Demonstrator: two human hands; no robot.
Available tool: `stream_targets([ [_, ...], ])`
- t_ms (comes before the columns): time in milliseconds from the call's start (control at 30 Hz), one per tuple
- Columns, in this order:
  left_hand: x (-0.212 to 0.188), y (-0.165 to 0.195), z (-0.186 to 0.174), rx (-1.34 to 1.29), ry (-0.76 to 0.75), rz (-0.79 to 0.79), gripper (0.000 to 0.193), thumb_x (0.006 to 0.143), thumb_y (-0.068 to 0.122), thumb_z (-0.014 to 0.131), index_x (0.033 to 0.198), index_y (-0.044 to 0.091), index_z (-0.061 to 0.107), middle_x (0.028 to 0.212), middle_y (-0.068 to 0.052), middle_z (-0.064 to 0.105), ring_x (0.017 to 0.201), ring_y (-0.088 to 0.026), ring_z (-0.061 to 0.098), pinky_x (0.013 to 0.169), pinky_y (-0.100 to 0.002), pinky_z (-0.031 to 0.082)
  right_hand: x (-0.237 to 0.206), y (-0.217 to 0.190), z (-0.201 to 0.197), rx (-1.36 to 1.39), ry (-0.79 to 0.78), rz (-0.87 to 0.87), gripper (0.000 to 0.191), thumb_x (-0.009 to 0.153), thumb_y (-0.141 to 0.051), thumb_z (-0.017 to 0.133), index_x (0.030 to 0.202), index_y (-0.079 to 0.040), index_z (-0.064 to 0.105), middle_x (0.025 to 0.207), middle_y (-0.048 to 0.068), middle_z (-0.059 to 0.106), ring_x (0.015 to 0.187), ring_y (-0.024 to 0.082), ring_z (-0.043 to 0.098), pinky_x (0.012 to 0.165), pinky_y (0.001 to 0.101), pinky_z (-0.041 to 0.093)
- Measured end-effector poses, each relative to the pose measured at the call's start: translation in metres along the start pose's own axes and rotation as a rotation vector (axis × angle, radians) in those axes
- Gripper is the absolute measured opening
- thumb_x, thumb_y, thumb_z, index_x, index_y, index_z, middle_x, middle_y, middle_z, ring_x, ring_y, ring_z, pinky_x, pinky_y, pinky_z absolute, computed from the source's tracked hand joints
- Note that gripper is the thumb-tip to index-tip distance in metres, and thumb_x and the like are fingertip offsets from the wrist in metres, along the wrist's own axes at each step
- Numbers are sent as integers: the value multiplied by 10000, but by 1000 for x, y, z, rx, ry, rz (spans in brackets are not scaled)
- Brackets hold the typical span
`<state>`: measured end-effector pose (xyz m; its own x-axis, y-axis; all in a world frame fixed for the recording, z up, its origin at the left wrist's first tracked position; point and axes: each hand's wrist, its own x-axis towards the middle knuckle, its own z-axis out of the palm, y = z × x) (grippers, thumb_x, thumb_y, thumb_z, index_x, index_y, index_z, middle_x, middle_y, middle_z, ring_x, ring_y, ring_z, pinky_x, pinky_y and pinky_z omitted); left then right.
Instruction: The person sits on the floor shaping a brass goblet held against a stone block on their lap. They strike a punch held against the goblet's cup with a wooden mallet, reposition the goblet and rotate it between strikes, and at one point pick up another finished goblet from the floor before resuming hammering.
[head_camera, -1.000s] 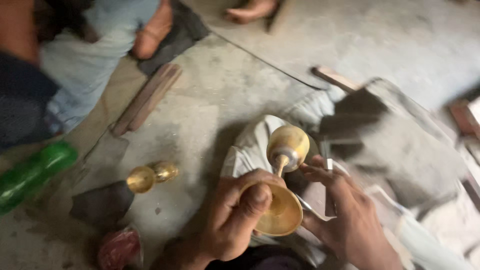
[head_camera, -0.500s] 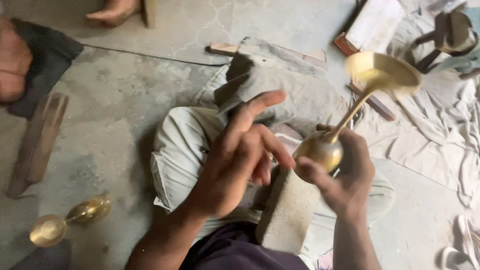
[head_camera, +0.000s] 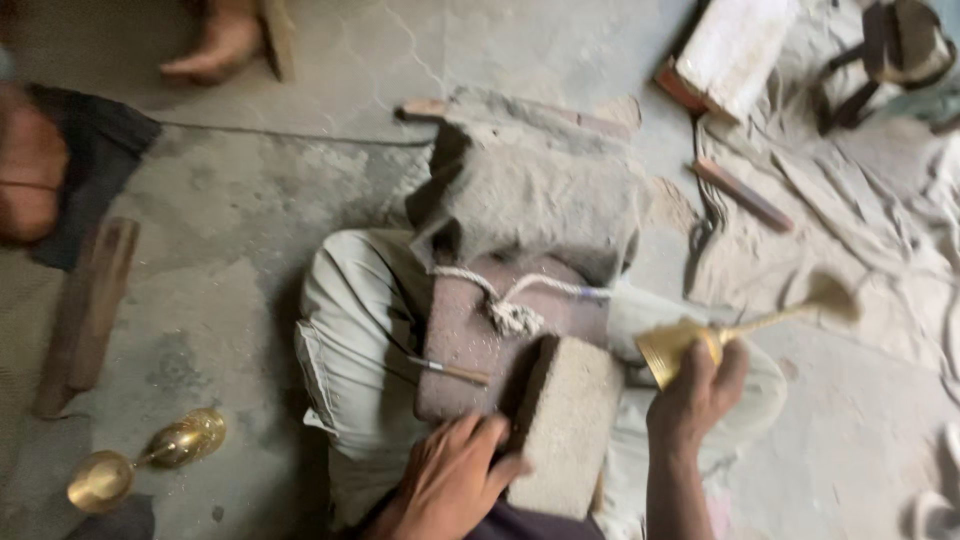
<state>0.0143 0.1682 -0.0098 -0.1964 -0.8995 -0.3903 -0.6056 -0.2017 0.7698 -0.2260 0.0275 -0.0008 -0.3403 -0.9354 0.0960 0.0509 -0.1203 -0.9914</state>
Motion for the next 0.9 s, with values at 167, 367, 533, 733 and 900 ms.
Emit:
stream_targets([
  [167, -10, -34, 28, -258, -161, 31, 610, 1011, 605, 529, 1147, 17, 615, 1120, -240, 673, 1092, -385, 636, 952, -521, 500, -12, 16, 3, 240, 85, 139, 345, 1086, -334, 551, 1259, -36, 528, 1138, 120, 607, 1026, 257, 657, 901, 403, 588],
  [367, -4, -21, 45, -318, -58, -48, 1089, 853, 743, 754, 1381, -141, 400, 1322, -415, 483, 1235, -499, 514, 1001, -560, 448, -6, 26, 16, 271, 127, 200, 369, 1037, -366, 548, 1226, -50, 538, 1129, 124, 639, 1037, 259, 658, 922, 411, 584],
  [533, -22, 32, 27, -153, -27, -120, 990, 742, 821, 674, 1180, -56, 536, 1044, -292, 654, 985, -422, 637, 940, -537, 461, -1, 35, 28, 191, -17, 85, 449, 1103, -365, 508, 1323, 24, 551, 1236, 200, 660, 1086, 257, 651, 999, 385, 536],
  [733, -11, 69, 17, 65, 295, -65, 901, 708, 844, 709, 983, -4, 589, 782, -225, 643, 808, -400, 634, 870, -533, 461, 16, 55, 53, 202, -94, -111, 422, 1085, -284, 558, 1374, -1, 438, 1206, 200, 668, 1055, 249, 670, 964, 357, 569],
  [900, -9, 77, 28, 212, 473, 16, 894, 735, 830, 702, 976, -26, 609, 645, -148, 615, 689, -343, 638, 804, -550, 486, 23, 59, 68, 161, -93, -132, 424, 1082, -279, 595, 1389, -38, 430, 1208, 181, 660, 1070, 224, 666, 950, 326, 573],
])
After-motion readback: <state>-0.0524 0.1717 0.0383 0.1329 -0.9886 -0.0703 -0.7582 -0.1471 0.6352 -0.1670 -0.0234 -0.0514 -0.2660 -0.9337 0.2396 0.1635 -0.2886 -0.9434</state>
